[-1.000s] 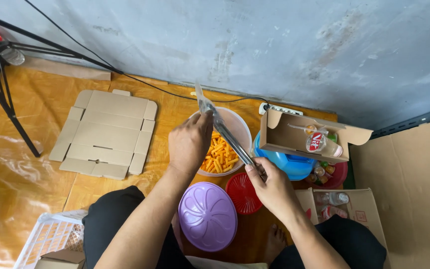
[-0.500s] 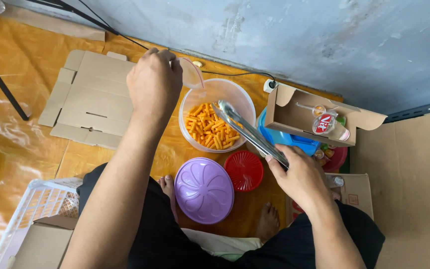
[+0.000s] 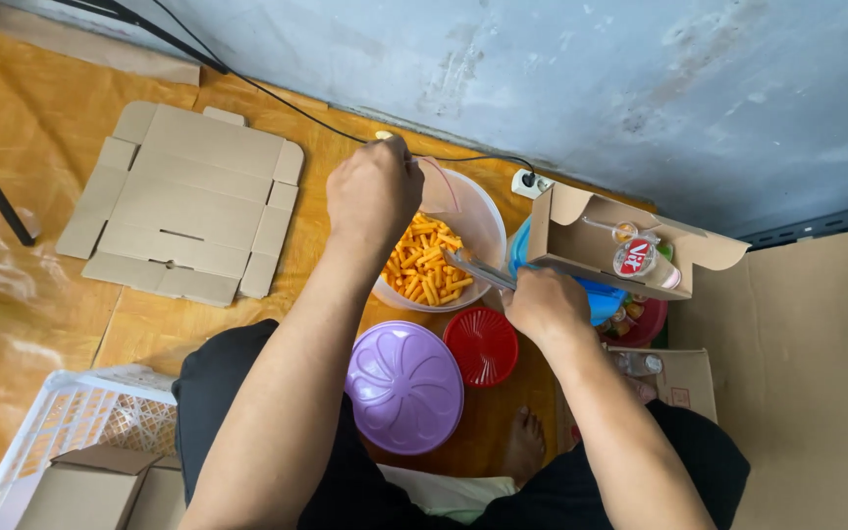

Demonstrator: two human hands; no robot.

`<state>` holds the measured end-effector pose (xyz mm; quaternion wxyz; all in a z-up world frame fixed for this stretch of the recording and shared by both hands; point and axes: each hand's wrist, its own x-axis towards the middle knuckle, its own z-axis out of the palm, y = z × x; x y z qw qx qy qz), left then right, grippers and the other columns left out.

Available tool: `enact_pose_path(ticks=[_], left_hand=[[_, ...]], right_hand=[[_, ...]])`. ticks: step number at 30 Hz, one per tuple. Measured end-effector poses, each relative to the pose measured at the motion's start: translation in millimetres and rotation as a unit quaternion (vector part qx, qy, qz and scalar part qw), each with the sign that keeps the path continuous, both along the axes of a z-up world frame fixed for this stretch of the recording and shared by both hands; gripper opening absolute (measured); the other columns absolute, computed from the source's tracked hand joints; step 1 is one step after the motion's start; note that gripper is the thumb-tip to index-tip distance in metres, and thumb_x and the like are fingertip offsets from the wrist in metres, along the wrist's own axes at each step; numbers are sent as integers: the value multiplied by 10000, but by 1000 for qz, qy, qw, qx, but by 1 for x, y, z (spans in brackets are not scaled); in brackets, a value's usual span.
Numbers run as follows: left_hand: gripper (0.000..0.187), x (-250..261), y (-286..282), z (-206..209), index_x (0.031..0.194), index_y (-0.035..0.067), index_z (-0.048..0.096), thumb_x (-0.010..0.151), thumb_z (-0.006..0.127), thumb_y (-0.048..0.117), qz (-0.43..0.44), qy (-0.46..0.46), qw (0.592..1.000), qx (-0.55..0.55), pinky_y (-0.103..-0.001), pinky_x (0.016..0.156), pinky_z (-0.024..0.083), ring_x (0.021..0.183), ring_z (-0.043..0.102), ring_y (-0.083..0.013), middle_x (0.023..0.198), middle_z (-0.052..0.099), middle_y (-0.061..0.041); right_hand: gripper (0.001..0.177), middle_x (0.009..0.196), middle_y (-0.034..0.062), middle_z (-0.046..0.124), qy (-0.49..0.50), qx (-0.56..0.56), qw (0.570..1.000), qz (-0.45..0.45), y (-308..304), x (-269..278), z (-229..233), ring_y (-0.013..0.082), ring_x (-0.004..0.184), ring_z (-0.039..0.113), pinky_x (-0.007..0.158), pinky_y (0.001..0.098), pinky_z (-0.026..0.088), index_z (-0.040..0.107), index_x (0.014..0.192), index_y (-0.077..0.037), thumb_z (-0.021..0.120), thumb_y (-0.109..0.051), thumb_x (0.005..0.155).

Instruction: Assembling a small cardboard box and packing it with various snack items using hands and tongs.

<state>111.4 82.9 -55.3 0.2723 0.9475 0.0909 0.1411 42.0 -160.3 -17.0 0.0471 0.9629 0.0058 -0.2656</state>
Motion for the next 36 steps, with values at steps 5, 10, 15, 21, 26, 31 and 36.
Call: enact_pose_path(ticks=[5,10,15,21,26,31,36], left_hand=[[110,-5,2,23,845,218,738,853,638,262,0,-27,1000,-15,-408,679,615,750,763,-288,751,705,-32],[85,-7,4,33,859,197,733,842,667,247,-15,-22,999,-38,-415,698,612,771,762,-294,774,716,-41],[69,-6,5,37,862,181,728,841,690,235,-28,-26,998,-41,-406,680,609,756,760,-286,758,710,-49],[69,-7,4,45,867,141,733,849,705,201,-47,-37,997,-56,-405,659,610,742,759,-287,745,712,-73],[89,-7,4,47,866,134,723,847,710,220,-55,-38,996,-63,-425,646,611,740,759,-300,734,707,-86],[67,-12,3,57,895,134,743,882,699,182,-57,-32,996,-58,-401,677,621,757,759,-273,758,716,-81],[93,-12,6,58,892,120,730,892,678,197,-66,-35,994,-75,-434,661,619,749,759,-295,747,712,-94]], right_hand=[[533,1125,248,740,34,20,998,-41,17,21,-6,438,1107,704,902,562,582,714,1256,-31,536,-423,941],[476,603,105,722,66,-3,994,-86,30,39,-20,283,699,778,663,435,630,803,1048,-55,581,-440,879],[508,653,136,730,78,-10,989,-126,49,47,-21,232,557,736,566,355,617,720,1205,41,579,-356,923],[537,763,156,759,91,-33,987,-131,62,58,-18,203,555,741,542,339,622,704,1203,65,573,-352,890],[456,700,145,739,108,-69,985,-116,70,64,-18,226,545,741,574,344,629,700,1203,63,543,-253,915],[433,864,219,753,113,-31,985,-123,78,75,-24,340,724,769,611,419,627,634,1269,143,517,-138,960],[405,910,170,761,78,-34,993,-82,74,69,-34,312,843,760,738,443,619,699,1219,52,519,-169,931]])
